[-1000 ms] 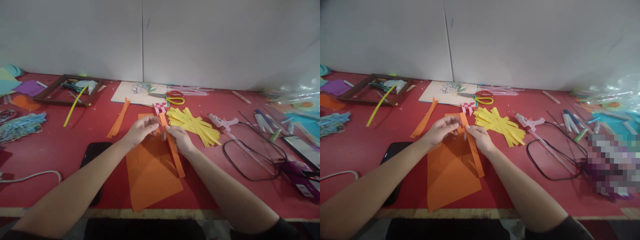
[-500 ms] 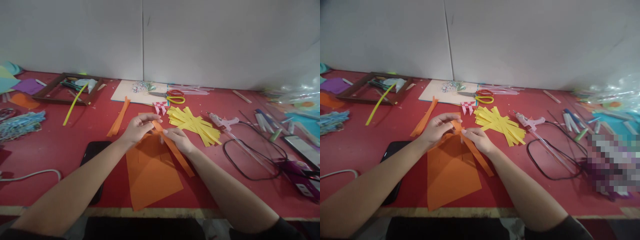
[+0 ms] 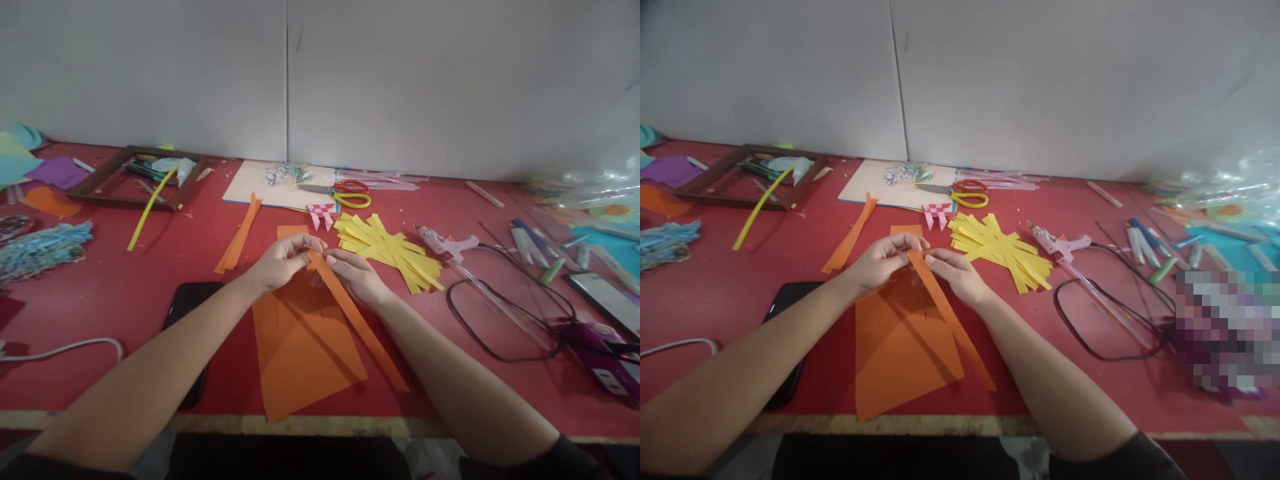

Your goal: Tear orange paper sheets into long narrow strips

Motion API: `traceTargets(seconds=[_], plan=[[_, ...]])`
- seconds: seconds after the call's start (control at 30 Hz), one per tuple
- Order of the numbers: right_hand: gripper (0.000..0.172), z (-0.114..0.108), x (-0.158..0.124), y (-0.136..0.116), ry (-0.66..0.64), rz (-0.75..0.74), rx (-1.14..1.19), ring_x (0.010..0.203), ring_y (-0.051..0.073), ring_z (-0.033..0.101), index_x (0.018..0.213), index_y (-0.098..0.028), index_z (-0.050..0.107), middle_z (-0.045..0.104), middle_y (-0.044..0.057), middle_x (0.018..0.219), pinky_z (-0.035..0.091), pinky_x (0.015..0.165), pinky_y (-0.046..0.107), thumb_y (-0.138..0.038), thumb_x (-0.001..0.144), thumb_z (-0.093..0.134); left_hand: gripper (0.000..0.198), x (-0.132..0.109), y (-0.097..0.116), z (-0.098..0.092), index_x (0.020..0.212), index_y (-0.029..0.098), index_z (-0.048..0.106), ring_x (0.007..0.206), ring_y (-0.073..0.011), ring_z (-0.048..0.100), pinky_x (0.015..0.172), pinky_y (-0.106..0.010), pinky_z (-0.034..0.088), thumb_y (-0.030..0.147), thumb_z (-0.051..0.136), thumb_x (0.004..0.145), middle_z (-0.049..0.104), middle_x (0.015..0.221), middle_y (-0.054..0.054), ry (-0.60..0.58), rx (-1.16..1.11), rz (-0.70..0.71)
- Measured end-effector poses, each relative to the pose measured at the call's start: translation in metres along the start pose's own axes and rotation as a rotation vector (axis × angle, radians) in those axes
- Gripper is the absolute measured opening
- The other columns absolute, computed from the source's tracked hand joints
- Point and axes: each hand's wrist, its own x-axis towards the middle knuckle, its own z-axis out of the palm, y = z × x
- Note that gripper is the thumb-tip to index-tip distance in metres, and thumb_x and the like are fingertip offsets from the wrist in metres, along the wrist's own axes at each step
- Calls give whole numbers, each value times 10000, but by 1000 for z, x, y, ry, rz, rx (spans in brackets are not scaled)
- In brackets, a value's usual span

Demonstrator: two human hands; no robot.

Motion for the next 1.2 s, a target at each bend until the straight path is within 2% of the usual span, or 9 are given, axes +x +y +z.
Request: traceTargets(seconds=[0.1,0.2,0.37,0.47,0.53,0.7,0.87,0.97,1.2], plan=[[364,1,0,0,52,-20,-4,906,208,702,1014,-236,700,743,44,1010,547,794,338,-466,747,790,196,0,0,0,805,166,589,834,-117,599,734,-247,461,301,725,763,645,1094,-54,-10,0,-1],[354,2,1,-3,35,-41,-21,947,199,688,1061,-253,673,731,42,1060,542,807,325,-422,769,781,177,0,-1,-1,823,171,573,907,-134,592,766,-255,449,273,706,765,615,1164,-54,-7,-1,11],[393,2,3,-7,44,-86,-29,777,145,635,1084,-249,667,691,8,891,521,735,290,-389,745,808,159,0,-5,-3,831,178,554,947,-139,583,815,-268,452,269,678,789,588,1203,-43,4,27,24],[428,0,5,-8,77,-63,-30,625,98,545,1083,-242,672,609,-42,732,467,600,243,-331,702,846,191,-1,-4,-3,894,182,567,833,-116,585,750,-263,469,258,695,773,597,1123,-36,24,40,8],[422,-1,6,-9,97,-12,-4,594,86,533,1055,-238,671,613,-46,727,437,550,226,-325,686,856,245,-1,-1,-1,944,184,567,766,-109,581,697,-263,486,254,711,757,594,1045,-25,61,11,-27],[354,0,5,-8,140,48,106,648,88,602,898,-219,652,662,-29,784,455,575,211,-362,658,870,225,0,6,4,895,166,551,774,-143,618,729,-320,558,188,684,715,586,832,6,116,-163,-201],[403,-1,6,-6,154,15,89,562,80,541,986,-231,636,608,-59,686,410,529,217,-349,673,862,145,2,9,4,878,170,519,685,-135,652,690,-316,572,205,639,804,619,771,8,163,-322,-255],[436,-2,6,-6,158,1,67,536,71,512,1036,-238,630,604,-65,682,389,514,216,-336,678,859,198,2,8,2,850,160,536,672,-121,661,719,-310,577,295,680,865,639,787,-2,140,-293,-289],[416,0,5,-8,161,24,100,640,103,592,1068,-239,681,645,-43,735,477,628,253,-326,694,840,298,-3,2,0,834,137,602,708,-98,657,776,-282,579,304,833,749,641,741,16,50,-165,-333]])
